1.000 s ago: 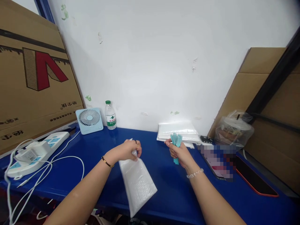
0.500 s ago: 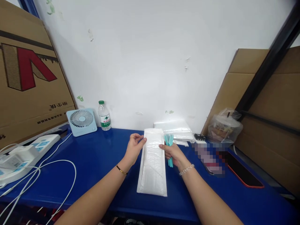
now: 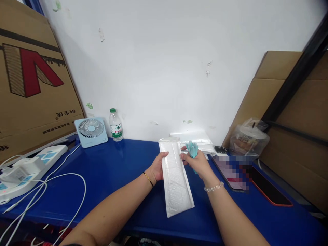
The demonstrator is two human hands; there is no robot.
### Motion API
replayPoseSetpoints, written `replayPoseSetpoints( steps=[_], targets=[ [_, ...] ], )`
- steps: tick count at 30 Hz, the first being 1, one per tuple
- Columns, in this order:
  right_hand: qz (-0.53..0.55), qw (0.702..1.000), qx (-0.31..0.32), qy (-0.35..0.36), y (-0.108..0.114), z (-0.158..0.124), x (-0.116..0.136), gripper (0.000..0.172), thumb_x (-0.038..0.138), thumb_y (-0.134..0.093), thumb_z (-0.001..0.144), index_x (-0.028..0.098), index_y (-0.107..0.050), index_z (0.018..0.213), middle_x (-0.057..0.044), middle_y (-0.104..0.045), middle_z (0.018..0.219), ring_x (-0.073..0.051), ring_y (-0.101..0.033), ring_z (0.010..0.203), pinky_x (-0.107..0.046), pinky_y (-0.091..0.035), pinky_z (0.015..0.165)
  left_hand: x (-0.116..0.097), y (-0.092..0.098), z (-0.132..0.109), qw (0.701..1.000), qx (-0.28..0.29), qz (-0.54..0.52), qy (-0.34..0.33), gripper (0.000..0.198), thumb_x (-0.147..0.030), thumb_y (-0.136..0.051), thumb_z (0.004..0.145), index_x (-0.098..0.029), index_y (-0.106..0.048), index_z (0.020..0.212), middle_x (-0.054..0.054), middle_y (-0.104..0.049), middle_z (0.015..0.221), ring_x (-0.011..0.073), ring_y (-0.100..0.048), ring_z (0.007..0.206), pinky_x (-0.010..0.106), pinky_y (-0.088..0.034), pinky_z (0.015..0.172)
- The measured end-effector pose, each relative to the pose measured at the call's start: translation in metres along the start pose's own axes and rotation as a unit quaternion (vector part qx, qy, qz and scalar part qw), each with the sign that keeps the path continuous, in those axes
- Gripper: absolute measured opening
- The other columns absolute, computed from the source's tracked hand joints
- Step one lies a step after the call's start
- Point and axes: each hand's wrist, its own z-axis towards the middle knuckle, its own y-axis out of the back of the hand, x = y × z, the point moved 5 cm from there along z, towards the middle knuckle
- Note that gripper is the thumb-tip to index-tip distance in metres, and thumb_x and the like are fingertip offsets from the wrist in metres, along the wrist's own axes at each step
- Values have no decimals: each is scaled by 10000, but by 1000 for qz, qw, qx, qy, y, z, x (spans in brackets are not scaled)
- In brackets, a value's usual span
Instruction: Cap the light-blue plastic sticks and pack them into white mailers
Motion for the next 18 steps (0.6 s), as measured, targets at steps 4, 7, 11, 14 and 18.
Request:
replayPoseSetpoints(
  steps=[4,7,11,14,18],
  targets=[
    [33,991,106,-72,1,15,28,379,359,-717,685,156,-635,994,88,-374,427,-57,-285,343,-205,-193,351,2,-10,-3,996,79,-9,40,626,-379,-639,677,-144,-511,1243,127,-643,1031,261,-616,930,384,-445,821],
    [174,977,116,-48,2,33,61,285,372,-686,724,154,-645,902,97,-335,404,-54,-297,344,-205,-245,366,3,-17,-8,991,120,-2,60,683,-327,-684,667,-157,-479,1296,102,-630,1007,213,-610,866,343,-460,778],
    [274,958,87,-2,-1,51,95,211,363,-661,736,167,-608,677,22,-523,459,-163,-613,602,-282,-487,646,-4,-25,-13,990,136,22,41,629,-264,-675,689,-163,-499,1285,86,-600,1004,175,-581,828,302,-469,727],
    [307,948,80,-6,-8,57,104,183,337,-654,733,182,-598,654,11,-591,505,-197,-661,712,-337,-486,818,-7,-26,-14,990,133,40,35,607,-249,-675,688,-175,-518,1270,89,-588,1011,169,-565,825,296,-471,717],
    [346,936,62,1,-13,59,109,173,324,-645,733,197,-583,634,22,-605,510,-194,-674,735,-343,-488,844,-9,-28,-16,990,132,51,28,611,-257,-685,679,-183,-523,1264,85,-582,1012,169,-560,832,299,-471,718]
  ],
)
